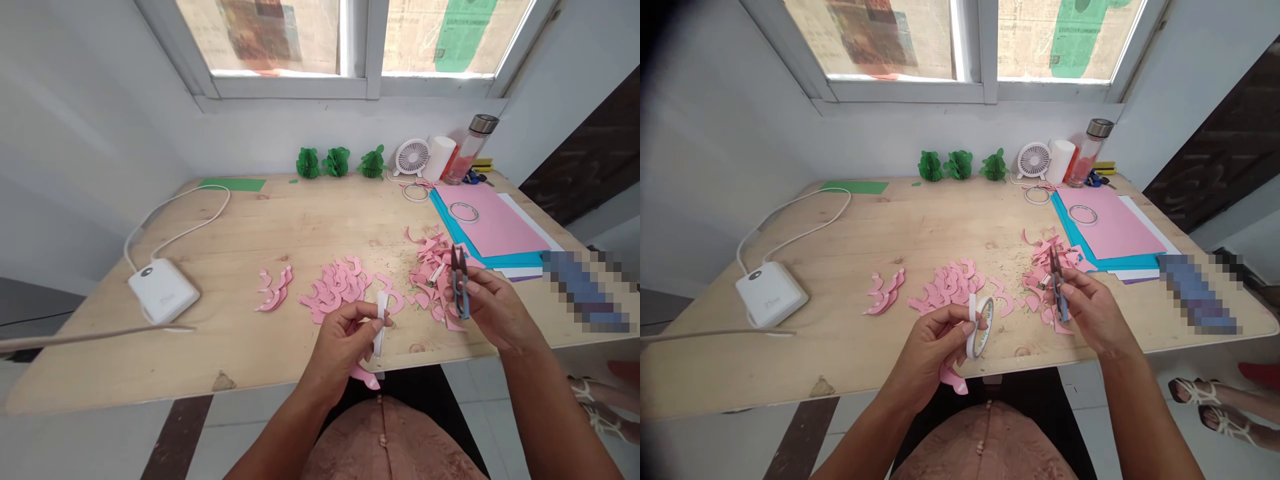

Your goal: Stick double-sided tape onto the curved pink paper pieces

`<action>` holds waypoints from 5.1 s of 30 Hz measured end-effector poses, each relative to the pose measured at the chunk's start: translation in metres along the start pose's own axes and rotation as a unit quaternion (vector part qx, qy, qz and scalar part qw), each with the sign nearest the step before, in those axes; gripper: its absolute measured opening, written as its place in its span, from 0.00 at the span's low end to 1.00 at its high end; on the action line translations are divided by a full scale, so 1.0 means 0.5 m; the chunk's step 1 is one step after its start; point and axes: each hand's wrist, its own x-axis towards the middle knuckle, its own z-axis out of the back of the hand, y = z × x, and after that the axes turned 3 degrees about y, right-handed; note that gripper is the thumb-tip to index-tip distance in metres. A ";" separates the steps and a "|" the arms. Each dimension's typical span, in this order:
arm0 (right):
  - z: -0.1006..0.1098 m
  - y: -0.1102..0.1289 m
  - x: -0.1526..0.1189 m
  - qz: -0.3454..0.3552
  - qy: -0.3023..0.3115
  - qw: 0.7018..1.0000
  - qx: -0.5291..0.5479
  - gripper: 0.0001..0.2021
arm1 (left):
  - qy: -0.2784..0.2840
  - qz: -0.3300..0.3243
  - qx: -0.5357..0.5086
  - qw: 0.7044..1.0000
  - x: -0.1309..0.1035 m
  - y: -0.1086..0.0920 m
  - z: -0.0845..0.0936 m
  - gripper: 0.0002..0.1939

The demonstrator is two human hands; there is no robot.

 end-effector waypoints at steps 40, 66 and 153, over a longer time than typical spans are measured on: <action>-0.098 0.034 -0.042 0.067 0.201 0.954 -0.212 0.16 | 0.028 0.012 0.094 0.995 -0.008 -0.030 -0.010 0.12; -0.093 -0.005 -0.051 -0.030 0.173 0.982 -0.068 0.16 | 0.045 0.025 0.113 0.992 -0.004 -0.025 -0.005 0.09; -0.111 -0.025 -0.057 -0.017 0.109 0.991 -0.080 0.15 | 0.061 0.041 0.141 0.987 0.018 -0.023 -0.002 0.10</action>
